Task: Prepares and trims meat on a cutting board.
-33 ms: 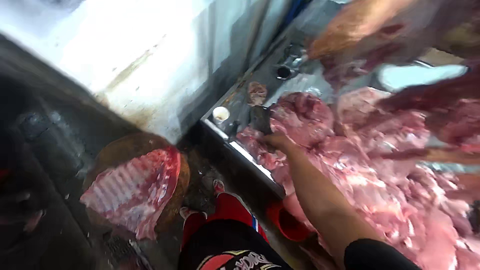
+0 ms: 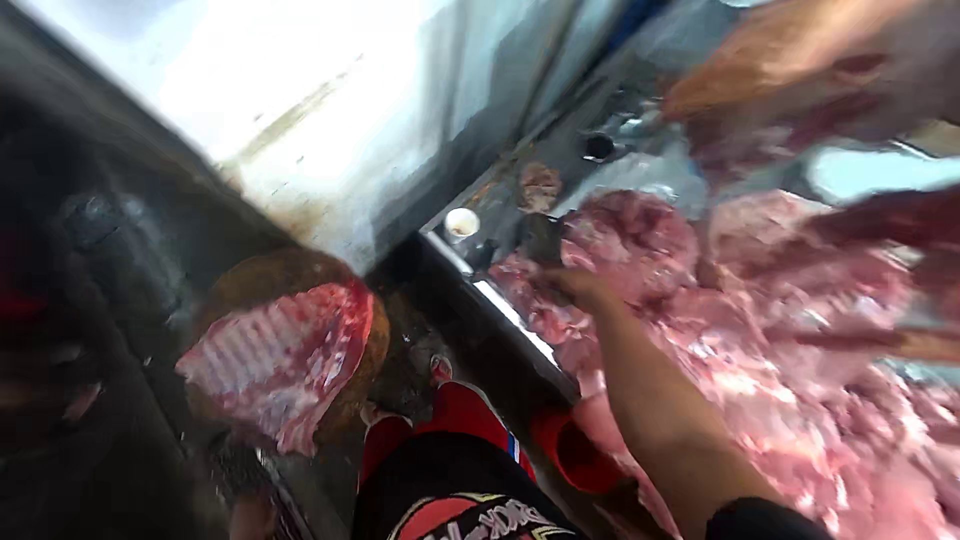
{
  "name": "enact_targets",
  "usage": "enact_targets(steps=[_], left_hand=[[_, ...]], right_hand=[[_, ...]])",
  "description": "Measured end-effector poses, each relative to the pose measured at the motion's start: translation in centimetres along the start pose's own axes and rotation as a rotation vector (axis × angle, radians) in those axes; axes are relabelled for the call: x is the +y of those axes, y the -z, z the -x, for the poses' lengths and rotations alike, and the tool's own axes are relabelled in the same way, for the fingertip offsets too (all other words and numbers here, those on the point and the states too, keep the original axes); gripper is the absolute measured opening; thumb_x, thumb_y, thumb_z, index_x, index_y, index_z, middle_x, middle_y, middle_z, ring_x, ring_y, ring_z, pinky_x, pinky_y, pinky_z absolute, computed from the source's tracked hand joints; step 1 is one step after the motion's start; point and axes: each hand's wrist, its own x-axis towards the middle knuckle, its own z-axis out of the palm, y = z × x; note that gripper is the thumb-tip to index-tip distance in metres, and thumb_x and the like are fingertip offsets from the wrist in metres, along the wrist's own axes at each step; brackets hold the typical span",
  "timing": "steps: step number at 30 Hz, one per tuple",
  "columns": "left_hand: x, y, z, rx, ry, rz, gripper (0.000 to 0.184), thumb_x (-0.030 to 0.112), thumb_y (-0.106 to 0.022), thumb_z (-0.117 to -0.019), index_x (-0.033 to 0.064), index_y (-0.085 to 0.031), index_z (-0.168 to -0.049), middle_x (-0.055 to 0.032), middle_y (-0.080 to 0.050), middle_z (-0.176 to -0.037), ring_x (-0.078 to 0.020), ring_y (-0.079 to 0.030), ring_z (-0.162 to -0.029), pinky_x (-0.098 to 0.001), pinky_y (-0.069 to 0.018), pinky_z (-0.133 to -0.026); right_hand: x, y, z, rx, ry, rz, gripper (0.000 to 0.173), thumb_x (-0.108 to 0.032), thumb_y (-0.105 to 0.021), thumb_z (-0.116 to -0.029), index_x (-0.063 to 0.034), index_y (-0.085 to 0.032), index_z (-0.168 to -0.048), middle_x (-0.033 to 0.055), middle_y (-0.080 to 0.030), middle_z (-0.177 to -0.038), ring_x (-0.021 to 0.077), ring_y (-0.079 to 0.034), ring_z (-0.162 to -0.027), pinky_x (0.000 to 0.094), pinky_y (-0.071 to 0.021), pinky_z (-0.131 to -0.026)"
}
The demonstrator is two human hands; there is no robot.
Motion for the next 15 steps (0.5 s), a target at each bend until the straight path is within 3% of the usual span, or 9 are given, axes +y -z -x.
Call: enact_targets(steps=[1,2,4,6,8,11,13,15], left_hand=[[-3.3,-0.8,-1.9,0.048,-0.015,0.092,0.051,0.027,-0.058,-0.1046,-0.0056,-0.048,-0.143,-0.0339,-0.064,-0.108,-0.0384,-0.067,-0.082,-0.0546,-0.0578,-0.069],[-4.3,-0.8,-2.4,0.050,0.082,0.140,0.060,0.033,-0.059,-0.1039,0.0022,-0.040,-0.152,-0.0320,-0.064,-0.115,-0.0391,-0.068,-0.088,-0.0572,-0.0582,-0.074],[-3.8,-0.1,-2.1,0.089,0.256,0.275,0.069,0.035,-0.061,-0.1026,0.0105,-0.030,-0.159,-0.0284,-0.064,-0.124,-0.0371,-0.070,-0.093,-0.0547,-0.0597,-0.080],[-2.7,0.4,-2.2,0.113,0.295,0.476,0.071,0.031,-0.059,-0.1042,0.0119,-0.023,-0.162,-0.0271,-0.060,-0.130,-0.0345,-0.072,-0.093,-0.0493,-0.0618,-0.078],[-1.5,0.9,-2.8,0.096,0.256,0.639,0.070,0.024,-0.058,-0.1042,0.0106,-0.021,-0.162,-0.0270,-0.057,-0.135,-0.0341,-0.072,-0.094,-0.0468,-0.0621,-0.077],[0.2,1.5,-4.7,-0.002,0.162,0.648,0.070,0.025,-0.056,-0.1059,0.0097,-0.018,-0.163,-0.0257,-0.056,-0.139,-0.0330,-0.072,-0.098,-0.0454,-0.0627,-0.078],[1.0,2.2,-6.4,-0.074,0.092,0.623,0.067,0.026,-0.054,-0.1068,0.0099,-0.020,-0.162,-0.0264,-0.056,-0.139,-0.0331,-0.072,-0.096,-0.0459,-0.0626,-0.078],[1.5,3.3,-7.9,-0.130,0.067,0.645,0.063,0.027,-0.053,-0.1071,0.0093,-0.026,-0.160,-0.0270,-0.056,-0.137,-0.0341,-0.072,-0.094,-0.0472,-0.0627,-0.077]], right_hand=[[-0.1,0.0,0.3,-0.043,0.006,-0.177,0.027,-0.031,-0.061,-0.0999,-0.0050,-0.064,-0.107,0.0043,-0.062,-0.078,0.0137,-0.058,-0.062,0.0337,-0.0530,-0.059],[-0.5,0.0,0.7,-0.067,-0.005,-0.319,0.022,-0.030,-0.057,-0.1006,-0.0090,-0.062,-0.101,0.0011,-0.060,-0.070,0.0113,-0.056,-0.055,0.0313,-0.0513,-0.052],[-1.0,-0.6,2.6,-0.102,-0.011,-0.439,0.014,-0.027,-0.050,-0.1000,-0.0143,-0.056,-0.097,-0.0019,-0.056,-0.065,0.0096,-0.055,-0.051,0.0291,-0.0502,-0.047],[-0.9,-1.7,6.2,-0.117,0.058,-0.449,0.012,-0.023,-0.048,-0.0998,-0.0154,-0.055,-0.094,-0.0041,-0.055,-0.061,0.0070,-0.053,-0.048,0.0253,-0.0486,-0.044],[-0.5,-3.6,11.2,-0.111,0.198,-0.440,0.007,-0.017,-0.051,-0.0967,-0.0151,-0.054,-0.102,-0.0058,-0.058,-0.065,0.0050,-0.055,-0.049,0.0225,-0.0496,-0.045],[0.8,-7.1,17.9,-0.051,0.485,-0.367,0.042,-0.017,-0.060,-0.0879,-0.0101,-0.046,-0.127,-0.0042,-0.064,-0.074,0.0081,-0.061,-0.052,0.0261,-0.0542,-0.045],[0.5,-10.4,22.2,-0.110,0.667,-0.391,0.053,-0.012,-0.064,-0.0862,-0.0072,-0.041,-0.133,-0.0023,-0.068,-0.091,0.0129,-0.070,-0.068,0.0311,-0.0632,-0.061],[-0.4,-14.0,25.5,-0.293,0.776,-0.459,0.047,-0.008,-0.065,-0.0894,-0.0055,-0.044,-0.132,0.0026,-0.070,-0.099,0.0193,-0.072,-0.075,0.0376,-0.0650,-0.068]])
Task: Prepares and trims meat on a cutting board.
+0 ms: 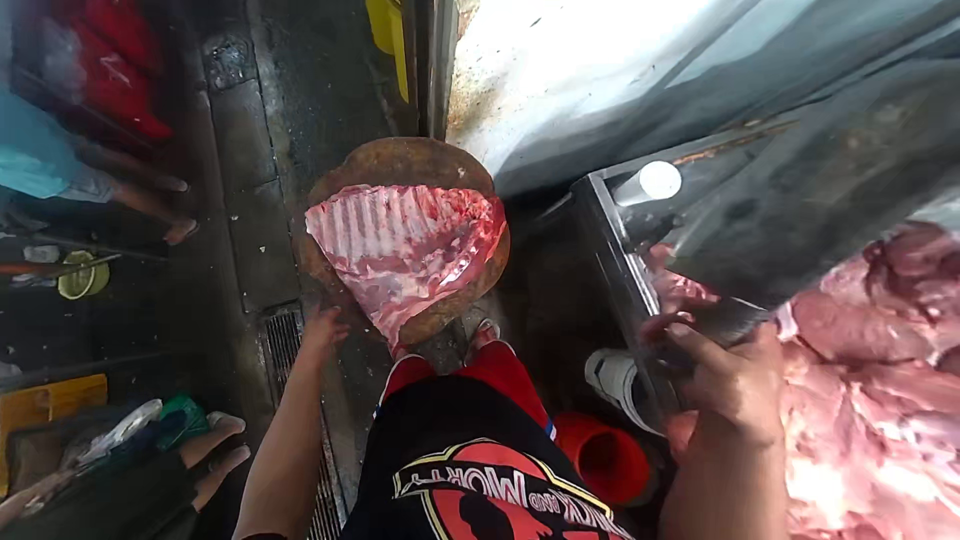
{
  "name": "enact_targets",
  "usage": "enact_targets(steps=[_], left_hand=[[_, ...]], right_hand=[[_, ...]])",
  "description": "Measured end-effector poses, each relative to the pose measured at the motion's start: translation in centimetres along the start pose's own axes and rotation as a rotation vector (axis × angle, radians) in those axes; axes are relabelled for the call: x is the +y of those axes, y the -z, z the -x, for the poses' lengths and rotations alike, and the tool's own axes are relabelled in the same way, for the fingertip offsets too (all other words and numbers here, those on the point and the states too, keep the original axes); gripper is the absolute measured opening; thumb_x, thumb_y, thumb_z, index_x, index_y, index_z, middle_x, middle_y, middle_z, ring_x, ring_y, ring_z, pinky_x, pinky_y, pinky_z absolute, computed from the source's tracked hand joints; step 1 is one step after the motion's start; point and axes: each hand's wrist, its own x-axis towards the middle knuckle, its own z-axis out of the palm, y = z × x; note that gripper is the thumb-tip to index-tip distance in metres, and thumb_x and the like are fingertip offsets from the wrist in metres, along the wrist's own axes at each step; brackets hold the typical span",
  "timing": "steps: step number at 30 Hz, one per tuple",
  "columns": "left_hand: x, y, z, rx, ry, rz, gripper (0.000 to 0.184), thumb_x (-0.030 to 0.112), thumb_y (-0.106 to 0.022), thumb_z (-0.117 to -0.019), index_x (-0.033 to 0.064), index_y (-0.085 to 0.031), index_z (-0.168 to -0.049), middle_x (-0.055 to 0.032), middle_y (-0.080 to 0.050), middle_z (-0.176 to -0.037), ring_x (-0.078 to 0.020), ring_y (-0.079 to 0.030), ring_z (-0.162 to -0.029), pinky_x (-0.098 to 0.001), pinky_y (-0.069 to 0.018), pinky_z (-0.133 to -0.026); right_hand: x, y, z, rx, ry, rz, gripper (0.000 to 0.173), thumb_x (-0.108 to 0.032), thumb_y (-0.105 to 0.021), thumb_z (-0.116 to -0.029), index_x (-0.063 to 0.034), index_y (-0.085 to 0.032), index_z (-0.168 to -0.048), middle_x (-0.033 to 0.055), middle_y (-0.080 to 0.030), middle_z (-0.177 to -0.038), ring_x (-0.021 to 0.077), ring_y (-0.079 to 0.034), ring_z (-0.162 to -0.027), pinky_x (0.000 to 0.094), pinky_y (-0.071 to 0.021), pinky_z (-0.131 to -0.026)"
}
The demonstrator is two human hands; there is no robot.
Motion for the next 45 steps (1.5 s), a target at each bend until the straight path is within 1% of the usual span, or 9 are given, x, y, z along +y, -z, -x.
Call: enact_targets(steps=[3,7,13,16,20,26,31,37,45], left_hand=[[1.2,1.2,-1.6,-0.056,-0.025,-0.009,0.056,0.026,-0.054,-0.1065,0.0079,-0.035,-0.156,-0.0250,-0.061,-0.128,-0.0309,-0.072,-0.088,-0.0443,-0.0629,-0.074],[-0.5,3.8,-4.5,-0.109,-0.058,-0.003,0.061,0.022,-0.056,-0.1049,0.0110,-0.030,-0.159,-0.0223,-0.063,-0.129,-0.0304,-0.073,-0.092,-0.0431,-0.0627,-0.076],[-13.2,12.0,-7.4,-0.044,0.052,-0.599,0.057,0.035,-0.060,-0.1015,0.0050,-0.049,-0.149,-0.0274,-0.063,-0.130,-0.0412,-0.068,-0.109,-0.0604,-0.0558,-0.093],[-20.2,14.6,-4.8,0.044,0.295,-0.489,0.049,0.040,-0.053,-0.1047,0.0014,-0.059,-0.136,-0.0248,-0.068,-0.118,-0.0366,-0.071,-0.095,-0.0552,-0.0588,-0.082],[-25.0,15.6,0.0,0.084,0.395,-0.332,0.044,0.035,-0.051,-0.1057,0.0018,-0.060,-0.133,-0.0237,-0.068,-0.117,-0.0347,-0.071,-0.092,-0.0527,-0.0589,-0.079],[-25.6,13.6,3.2,0.019,0.362,-0.369,0.047,0.030,-0.057,-0.1029,0.0059,-0.052,-0.144,-0.0223,-0.068,-0.123,-0.0356,-0.071,-0.099,-0.0550,-0.0586,-0.083],[-24.1,11.2,3.4,0.098,0.229,-0.357,0.071,0.030,-0.059,-0.1027,0.0137,-0.025,-0.162,-0.0245,-0.067,-0.122,-0.0354,-0.072,-0.093,-0.0537,-0.0605,-0.080],[-24.0,11.4,1.9,-0.020,0.291,-0.427,0.069,0.031,-0.061,-0.1028,0.0088,-0.029,-0.160,-0.0285,-0.063,-0.130,-0.0411,-0.071,-0.103,-0.0571,-0.0594,-0.086],[-20.4,12.8,-1.3,0.070,0.167,-0.343,0.062,0.031,-0.058,-0.1037,0.0091,-0.036,-0.157,-0.0256,-0.066,-0.126,-0.0393,-0.070,-0.102,-0.0571,-0.0586,-0.086]], right_hand=[[-0.5,-7.4,1.7,-0.034,-0.054,0.087,0.036,-0.017,-0.066,-0.0956,-0.0033,-0.051,-0.125,0.0006,-0.067,-0.080,0.0168,-0.066,-0.060,0.0371,-0.0620,-0.057],[0.4,-15.4,4.6,-0.018,-0.128,0.421,0.033,-0.029,-0.063,-0.0984,-0.0005,-0.061,-0.115,0.0019,-0.064,-0.071,0.0153,-0.062,-0.052,0.0354,-0.0585,-0.049],[1.6,-21.3,7.0,-0.243,-0.080,0.546,0.038,-0.029,-0.065,-0.0980,-0.0022,-0.060,-0.125,-0.0001,-0.075,-0.089,0.0114,-0.074,-0.072,0.0327,-0.0660,-0.067],[2.3,-23.1,6.6,-0.295,-0.101,0.621,0.036,-0.032,-0.067,-0.0953,-0.0057,-0.064,-0.121,0.0005,-0.070,-0.082,0.0106,-0.066,-0.062,0.0321,-0.0599,-0.058],[3.4,-24.1,6.2,-0.316,-0.051,0.718,0.040,-0.041,-0.060,-0.0982,-0.0078,-0.066,-0.119,-0.0002,-0.065,-0.078,0.0090,-0.061,-0.064,0.0315,-0.0541,-0.061],[5.5,-24.6,6.2,-0.406,-0.070,0.811,0.043,-0.046,-0.052,-0.1036,-0.0069,-0.064,-0.116,0.0033,-0.064,-0.076,0.0152,-0.063,-0.067,0.0377,-0.0554,-0.066],[9.0,-25.9,6.2,-0.495,-0.235,0.944,0.047,-0.048,-0.049,-0.1060,-0.0079,-0.060,-0.127,0.0094,-0.069,-0.089,0.0240,-0.070,-0.081,0.0459,-0.0580,-0.078],[11.2,-26.6,7.4,-0.504,-0.362,1.049,0.051,-0.051,-0.044,-0.1063,-0.0085,-0.056,-0.132,0.0120,-0.071,-0.096,0.0283,-0.072,-0.089,0.0501,-0.0589,-0.081],[10.5,-27.1,7.4,-0.516,-0.384,1.087,0.049,-0.050,-0.046,-0.1061,-0.0080,-0.057,-0.129,0.0126,-0.070,-0.098,0.0291,-0.071,-0.093,0.0501,-0.0576,-0.083]])
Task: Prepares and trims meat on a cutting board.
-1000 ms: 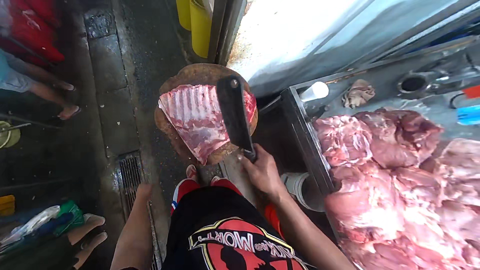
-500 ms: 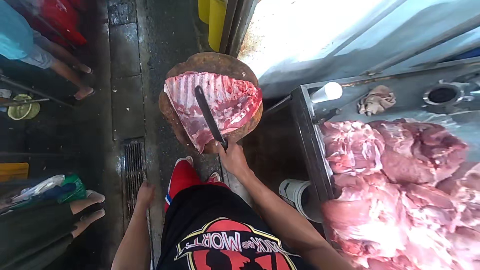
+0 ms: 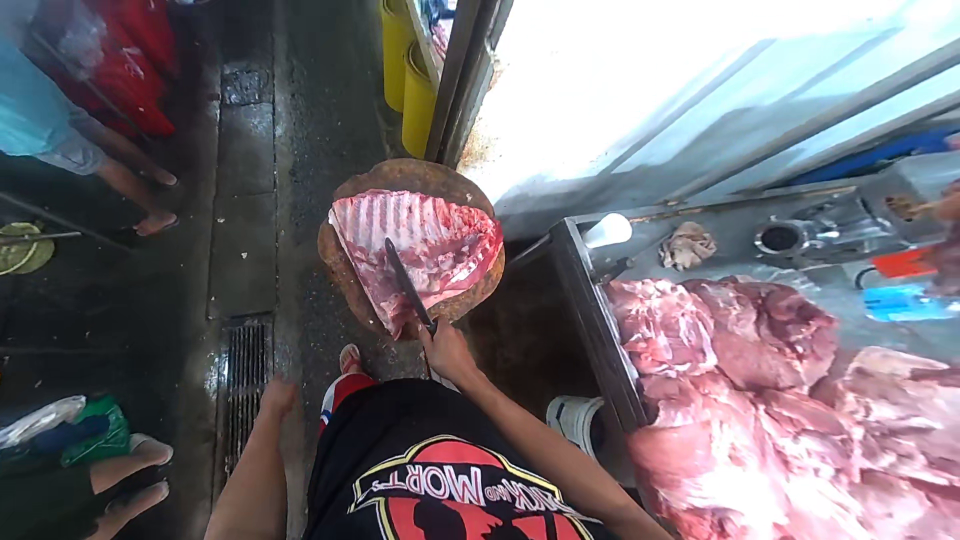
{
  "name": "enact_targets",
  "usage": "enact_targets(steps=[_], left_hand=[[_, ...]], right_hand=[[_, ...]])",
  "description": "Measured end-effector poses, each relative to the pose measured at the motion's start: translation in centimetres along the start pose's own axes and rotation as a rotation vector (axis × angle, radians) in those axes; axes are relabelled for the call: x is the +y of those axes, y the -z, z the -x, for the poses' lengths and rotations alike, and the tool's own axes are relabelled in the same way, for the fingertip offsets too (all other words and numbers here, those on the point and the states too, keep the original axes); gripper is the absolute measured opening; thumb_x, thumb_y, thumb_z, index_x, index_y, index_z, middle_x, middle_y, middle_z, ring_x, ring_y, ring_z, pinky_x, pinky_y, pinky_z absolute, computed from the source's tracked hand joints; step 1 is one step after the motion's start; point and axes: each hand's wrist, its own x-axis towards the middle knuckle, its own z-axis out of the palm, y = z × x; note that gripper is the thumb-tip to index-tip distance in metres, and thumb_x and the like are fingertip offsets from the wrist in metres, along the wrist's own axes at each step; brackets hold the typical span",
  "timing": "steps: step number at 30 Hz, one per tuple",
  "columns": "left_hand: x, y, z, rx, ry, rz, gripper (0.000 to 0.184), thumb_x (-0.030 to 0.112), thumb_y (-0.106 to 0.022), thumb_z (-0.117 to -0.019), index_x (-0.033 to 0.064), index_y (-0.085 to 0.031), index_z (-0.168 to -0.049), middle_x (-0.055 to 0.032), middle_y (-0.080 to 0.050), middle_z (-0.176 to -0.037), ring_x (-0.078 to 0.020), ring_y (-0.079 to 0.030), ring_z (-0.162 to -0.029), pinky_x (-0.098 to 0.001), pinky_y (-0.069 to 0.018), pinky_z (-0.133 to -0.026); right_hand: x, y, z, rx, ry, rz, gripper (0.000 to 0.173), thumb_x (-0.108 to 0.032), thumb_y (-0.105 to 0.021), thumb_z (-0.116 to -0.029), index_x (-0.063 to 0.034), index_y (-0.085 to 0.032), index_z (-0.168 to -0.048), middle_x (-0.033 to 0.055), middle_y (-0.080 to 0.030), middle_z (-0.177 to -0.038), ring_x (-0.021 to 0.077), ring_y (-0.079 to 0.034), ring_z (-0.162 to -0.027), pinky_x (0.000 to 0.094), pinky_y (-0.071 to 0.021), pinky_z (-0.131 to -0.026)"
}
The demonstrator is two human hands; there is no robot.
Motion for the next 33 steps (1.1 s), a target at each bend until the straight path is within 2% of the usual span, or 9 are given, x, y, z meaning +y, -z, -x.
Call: enact_targets(steps=[4,9,12,14,19,21,25,33], left_hand=[[1.8,-0.5,0.5,-0.014,-0.018,-0.034,0.061,0.031,-0.062,-0.1013,0.0057,-0.041,-0.153,-0.0275,-0.063,-0.130,-0.0410,-0.070,-0.105,-0.0575,-0.0587,-0.087],[3.2,-2.1,1.6,-0.046,-0.074,-0.017,0.064,0.030,-0.059,-0.1037,0.0110,-0.034,-0.159,-0.0259,-0.063,-0.131,-0.0388,-0.071,-0.105,-0.0554,-0.0596,-0.088],[1.6,-3.0,1.6,-0.066,-0.069,-0.024,0.065,0.032,-0.057,-0.1043,0.0118,-0.031,-0.160,-0.0253,-0.065,-0.129,-0.0382,-0.071,-0.103,-0.0551,-0.0590,-0.087],[0.0,-3.1,1.7,-0.066,-0.040,-0.006,0.064,0.032,-0.058,-0.1040,0.0107,-0.033,-0.159,-0.0262,-0.065,-0.127,-0.0396,-0.071,-0.104,-0.0570,-0.0586,-0.088],[-4.8,-2.6,2.5,-0.059,0.081,0.049,0.063,0.031,-0.058,-0.1045,0.0080,-0.033,-0.158,-0.0261,-0.065,-0.127,-0.0394,-0.071,-0.102,-0.0565,-0.0587,-0.085],[-6.4,-2.2,2.6,-0.047,0.124,0.046,0.064,0.035,-0.059,-0.1039,0.0077,-0.036,-0.157,-0.0271,-0.064,-0.126,-0.0403,-0.070,-0.101,-0.0572,-0.0587,-0.085],[-6.9,-1.8,2.7,-0.050,0.154,0.000,0.057,0.035,-0.058,-0.1042,0.0076,-0.043,-0.152,-0.0268,-0.066,-0.123,-0.0396,-0.071,-0.100,-0.0568,-0.0590,-0.083],[-1.3,-3.0,3.3,-0.041,0.025,0.019,0.053,0.025,-0.056,-0.1060,0.0055,-0.041,-0.153,-0.0267,-0.066,-0.124,-0.0389,-0.071,-0.098,-0.0549,-0.0599,-0.082]], right_hand=[[0.0,0.2,0.2,0.008,0.008,0.012,0.051,-0.051,-0.046,-0.1061,-0.0076,-0.057,-0.129,0.0134,-0.071,-0.100,0.0292,-0.072,-0.095,0.0505,-0.0577,-0.084],[0.0,0.3,0.5,0.025,0.029,0.000,0.048,-0.050,-0.047,-0.1059,-0.0069,-0.060,-0.123,0.0130,-0.070,-0.095,0.0290,-0.071,-0.091,0.0504,-0.0575,-0.082],[0.2,1.1,0.6,0.053,0.052,-0.007,0.049,-0.052,-0.048,-0.1054,-0.0073,-0.061,-0.120,0.0122,-0.069,-0.091,0.0284,-0.070,-0.087,0.0503,-0.0572,-0.079],[-0.1,1.8,1.0,0.078,0.078,-0.033,0.048,-0.050,-0.049,-0.1054,-0.0065,-0.062,-0.120,0.0123,-0.069,-0.090,0.0284,-0.070,-0.085,0.0507,-0.0576,-0.079],[-1.0,3.2,1.2,0.105,0.136,-0.058,0.043,-0.048,-0.048,-0.1062,-0.0077,-0.062,-0.115,0.0087,-0.066,-0.085,0.0242,-0.068,-0.079,0.0460,-0.0569,-0.074],[-0.9,2.7,0.2,0.078,0.122,-0.045,0.043,-0.048,-0.049,-0.1060,-0.0076,-0.061,-0.116,0.0098,-0.067,-0.088,0.0252,-0.069,-0.082,0.0470,-0.0573,-0.076],[-0.3,0.9,-1.2,-0.006,0.029,0.035,0.050,-0.050,-0.044,-0.1068,-0.0069,-0.055,-0.129,0.0139,-0.070,-0.104,0.0297,-0.072,-0.098,0.0509,-0.0585,-0.085],[0.2,1.7,-0.9,-0.074,0.036,-0.020,0.053,-0.050,-0.043,-0.1067,-0.0034,-0.055,-0.129,0.0196,-0.069,-0.110,0.0368,-0.070,-0.106,0.0572,-0.0560,-0.089]])
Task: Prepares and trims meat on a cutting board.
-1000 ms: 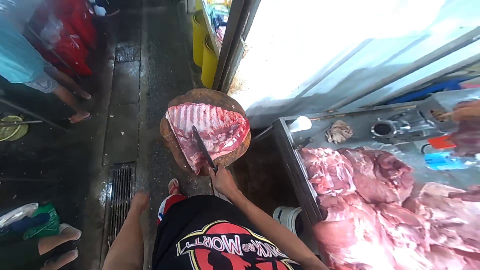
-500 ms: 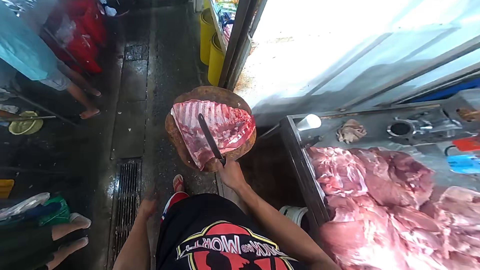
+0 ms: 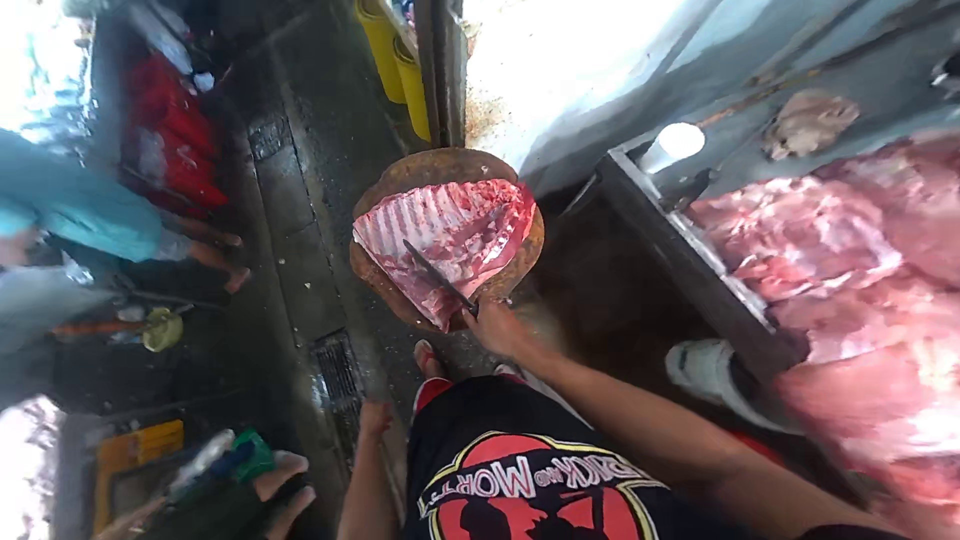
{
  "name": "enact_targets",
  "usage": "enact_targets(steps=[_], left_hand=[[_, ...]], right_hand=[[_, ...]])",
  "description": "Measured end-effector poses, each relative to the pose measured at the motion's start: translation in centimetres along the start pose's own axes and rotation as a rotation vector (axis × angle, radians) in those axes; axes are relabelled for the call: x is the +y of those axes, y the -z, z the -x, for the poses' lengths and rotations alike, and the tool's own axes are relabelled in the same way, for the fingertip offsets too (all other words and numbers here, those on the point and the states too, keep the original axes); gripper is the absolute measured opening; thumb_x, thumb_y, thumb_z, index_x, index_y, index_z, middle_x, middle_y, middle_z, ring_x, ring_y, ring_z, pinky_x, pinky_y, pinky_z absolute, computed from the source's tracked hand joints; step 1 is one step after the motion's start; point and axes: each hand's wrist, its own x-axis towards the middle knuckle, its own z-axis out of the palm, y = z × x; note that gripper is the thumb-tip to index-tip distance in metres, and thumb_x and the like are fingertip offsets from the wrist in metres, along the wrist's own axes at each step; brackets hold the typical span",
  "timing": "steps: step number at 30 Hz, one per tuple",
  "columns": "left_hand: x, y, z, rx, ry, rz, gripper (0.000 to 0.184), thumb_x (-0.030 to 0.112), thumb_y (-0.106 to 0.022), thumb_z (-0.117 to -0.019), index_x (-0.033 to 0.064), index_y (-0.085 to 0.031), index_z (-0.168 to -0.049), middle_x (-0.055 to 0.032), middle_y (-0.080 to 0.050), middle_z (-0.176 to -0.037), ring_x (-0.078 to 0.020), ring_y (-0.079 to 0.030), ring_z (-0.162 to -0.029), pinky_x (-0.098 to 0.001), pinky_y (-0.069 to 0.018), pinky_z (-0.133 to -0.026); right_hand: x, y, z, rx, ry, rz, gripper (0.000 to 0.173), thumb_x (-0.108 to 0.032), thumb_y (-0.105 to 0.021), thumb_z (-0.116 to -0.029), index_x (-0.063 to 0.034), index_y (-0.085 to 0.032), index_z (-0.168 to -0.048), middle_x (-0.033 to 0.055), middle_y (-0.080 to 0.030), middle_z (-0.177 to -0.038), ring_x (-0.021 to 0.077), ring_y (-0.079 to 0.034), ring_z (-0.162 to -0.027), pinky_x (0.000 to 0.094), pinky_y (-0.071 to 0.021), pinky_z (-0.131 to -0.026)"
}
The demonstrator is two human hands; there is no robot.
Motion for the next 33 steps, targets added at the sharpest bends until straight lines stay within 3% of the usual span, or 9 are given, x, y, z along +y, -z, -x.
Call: enact_targets(steps=[4,9,13,19,23,28,33], left_hand=[[2.0,-0.3,-1.0,-0.029,-0.054,-0.026,0.062,0.025,-0.056,-0.1057,0.0104,-0.031,-0.160,-0.0253,-0.067,-0.120,-0.0361,-0.071,-0.092,-0.0529,-0.0601,-0.078],[4.4,0.7,-1.1,0.008,-0.103,-0.064,0.063,0.026,-0.059,-0.1044,0.0102,-0.032,-0.159,-0.0229,-0.068,-0.121,-0.0339,-0.072,-0.090,-0.0509,-0.0610,-0.076],[4.2,0.2,-1.2,0.015,-0.101,-0.101,0.064,0.028,-0.058,-0.1047,0.0114,-0.030,-0.161,-0.0228,-0.068,-0.123,-0.0343,-0.072,-0.093,-0.0516,-0.0602,-0.079],[1.1,-1.5,-0.8,-0.045,-0.018,-0.155,0.061,0.032,-0.061,-0.1033,0.0084,-0.039,-0.155,-0.0266,-0.065,-0.125,-0.0392,-0.071,-0.100,-0.0559,-0.0598,-0.084],[0.0,-1.7,-1.1,-0.067,0.019,-0.152,0.060,0.033,-0.057,-0.1053,0.0096,-0.036,-0.156,-0.0256,-0.066,-0.123,-0.0387,-0.072,-0.098,-0.0552,-0.0603,-0.082],[0.7,-1.1,-1.0,-0.047,0.013,-0.111,0.058,0.029,-0.058,-0.1043,0.0073,-0.038,-0.155,-0.0250,-0.066,-0.125,-0.0375,-0.072,-0.098,-0.0533,-0.0601,-0.081],[1.4,-0.9,-2.1,-0.051,-0.002,-0.098,0.062,0.030,-0.058,-0.1049,0.0084,-0.034,-0.158,-0.0245,-0.066,-0.129,-0.0384,-0.071,-0.103,-0.0546,-0.0595,-0.085]], right_hand=[[0.3,-0.1,0.0,-0.003,-0.007,-0.078,0.052,-0.050,-0.043,-0.1066,-0.0042,-0.054,-0.130,0.0198,-0.068,-0.113,0.0376,-0.069,-0.108,0.0588,-0.0558,-0.090],[0.4,-0.3,-0.2,-0.008,0.011,-0.078,0.052,-0.050,-0.042,-0.1069,-0.0045,-0.053,-0.130,0.0192,-0.068,-0.112,0.0370,-0.069,-0.107,0.0576,-0.0564,-0.089],[0.4,0.7,0.3,-0.008,0.034,-0.066,0.050,-0.049,-0.044,-0.1064,-0.0055,-0.056,-0.128,0.0184,-0.069,-0.108,0.0361,-0.070,-0.103,0.0574,-0.0563,-0.087],[0.3,2.0,2.0,0.029,0.067,-0.105,0.046,-0.047,-0.047,-0.1061,-0.0062,-0.058,-0.123,0.0153,-0.068,-0.101,0.0324,-0.069,-0.097,0.0535,-0.0559,-0.085],[0.2,2.0,1.5,0.046,0.043,-0.053,0.048,-0.050,-0.045,-0.1061,-0.0074,-0.058,-0.124,0.0142,-0.068,-0.099,0.0318,-0.070,-0.095,0.0535,-0.0569,-0.083],[0.4,0.8,-0.1,0.018,-0.015,0.010,0.049,-0.049,-0.045,-0.1067,-0.0051,-0.056,-0.127,0.0179,-0.069,-0.107,0.0353,-0.070,-0.104,0.0562,-0.0564,-0.087],[-0.2,2.0,0.7,0.011,-0.001,-0.046,0.046,-0.048,-0.047,-0.1065,-0.0061,-0.058,-0.123,0.0158,-0.068,-0.101,0.0329,-0.070,-0.097,0.0542,-0.0563,-0.084]])
